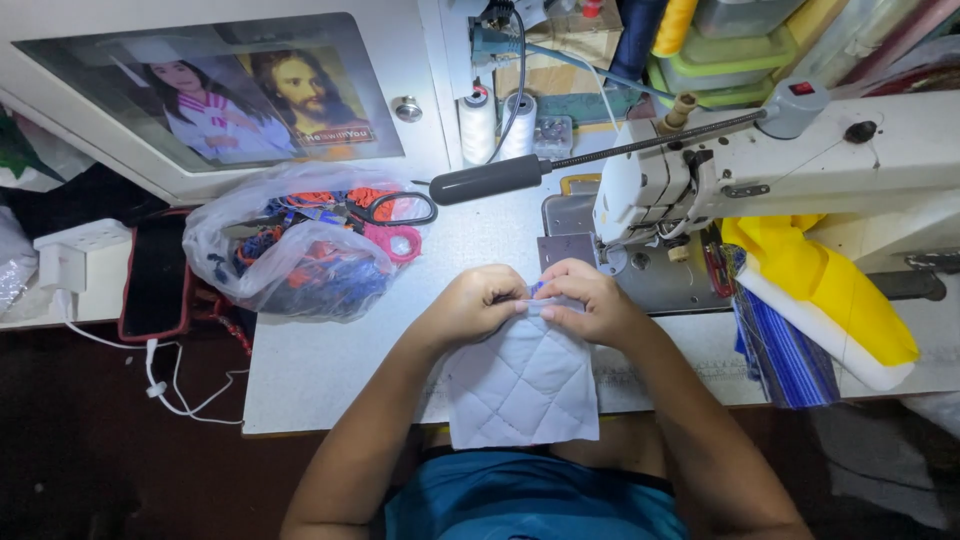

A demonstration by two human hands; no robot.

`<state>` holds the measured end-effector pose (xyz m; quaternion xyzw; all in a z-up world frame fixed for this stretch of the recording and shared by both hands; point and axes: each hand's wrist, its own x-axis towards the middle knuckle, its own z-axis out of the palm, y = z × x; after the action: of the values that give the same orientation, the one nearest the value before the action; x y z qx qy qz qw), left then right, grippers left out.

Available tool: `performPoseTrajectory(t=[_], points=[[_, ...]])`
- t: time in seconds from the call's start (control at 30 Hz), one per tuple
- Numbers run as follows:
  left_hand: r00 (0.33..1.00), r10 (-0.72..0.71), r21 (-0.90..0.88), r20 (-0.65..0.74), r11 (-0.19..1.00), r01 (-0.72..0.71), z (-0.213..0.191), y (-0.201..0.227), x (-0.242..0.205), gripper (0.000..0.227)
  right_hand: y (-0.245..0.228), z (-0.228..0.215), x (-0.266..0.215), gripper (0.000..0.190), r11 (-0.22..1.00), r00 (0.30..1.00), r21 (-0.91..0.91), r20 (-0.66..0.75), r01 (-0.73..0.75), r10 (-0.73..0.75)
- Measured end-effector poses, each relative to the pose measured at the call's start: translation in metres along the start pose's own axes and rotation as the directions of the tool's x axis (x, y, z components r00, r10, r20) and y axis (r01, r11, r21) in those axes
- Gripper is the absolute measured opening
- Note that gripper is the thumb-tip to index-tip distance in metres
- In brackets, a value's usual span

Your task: Cutting out fabric patterns and organizing various fabric pieces for a sewing project at a workstation.

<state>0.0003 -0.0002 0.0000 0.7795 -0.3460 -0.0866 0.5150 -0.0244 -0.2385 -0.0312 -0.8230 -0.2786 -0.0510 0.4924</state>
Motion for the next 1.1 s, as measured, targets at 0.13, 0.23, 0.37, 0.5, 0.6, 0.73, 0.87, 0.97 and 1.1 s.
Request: performPoseTrajectory(t=[0.13, 0.23, 0.37, 0.5, 0.6, 0.73, 0.87, 0.97, 1.1], points=[[0.999, -0.048, 0.018, -0.023, 0.999, 0.048, 0.0, -0.002, -0.003, 0.007, 0.009, 0.006, -0.006, 0.013, 0.998, 0.999, -0.05, -0.03, -0.034, 0.032], [0.987, -0.135, 0.027, -0.089, 0.99, 0.138, 0.005, 0.0, -0.005, 0.007, 0.007, 0.008, -0.008, 0.012, 0.998, 0.999, -0.045, -0.021, -0.038, 0.037], [0.981, -0.162, -0.012, -0.109, 0.987, 0.161, 0.003, 0.01, -0.007, 0.004, 0.007, 0.011, -0.01, 0.028, 0.983, 0.982, 0.028, -0.038, -0.183, 0.184], [0.979, -0.167, -0.053, -0.117, 0.985, 0.162, 0.001, 0.016, -0.009, 0.003, 0.006, 0.012, -0.009, 0.05, 0.92, 0.928, 0.154, -0.039, -0.361, 0.37], [0.966, -0.208, -0.094, -0.155, 0.976, 0.196, 0.001, 0.019, -0.013, 0.001, -0.004, 0.018, -0.009, 0.028, 0.904, 0.914, 0.256, -0.132, -0.342, 0.383], [0.944, -0.262, -0.138, -0.202, 0.962, 0.238, 0.004, 0.012, -0.015, 0.028, -0.012, 0.021, -0.006, 0.021, 0.918, 0.914, 0.254, -0.195, -0.303, 0.356], [0.944, -0.244, -0.049, -0.223, 0.97, 0.239, 0.004, 0.011, -0.016, 0.028, -0.019, 0.015, -0.006, 0.024, 0.94, 0.93, 0.119, -0.154, -0.319, 0.335], [0.962, -0.183, 0.03, -0.204, 0.981, 0.193, -0.001, 0.018, -0.016, 0.032, -0.037, -0.002, 0.011, 0.033, 0.96, 0.961, -0.042, 0.012, -0.277, 0.278], [0.964, -0.136, 0.143, -0.228, 0.975, 0.171, -0.005, 0.028, -0.016, 0.039, -0.045, -0.003, 0.031, 0.006, 0.95, 0.965, -0.277, 0.172, -0.147, 0.199]])
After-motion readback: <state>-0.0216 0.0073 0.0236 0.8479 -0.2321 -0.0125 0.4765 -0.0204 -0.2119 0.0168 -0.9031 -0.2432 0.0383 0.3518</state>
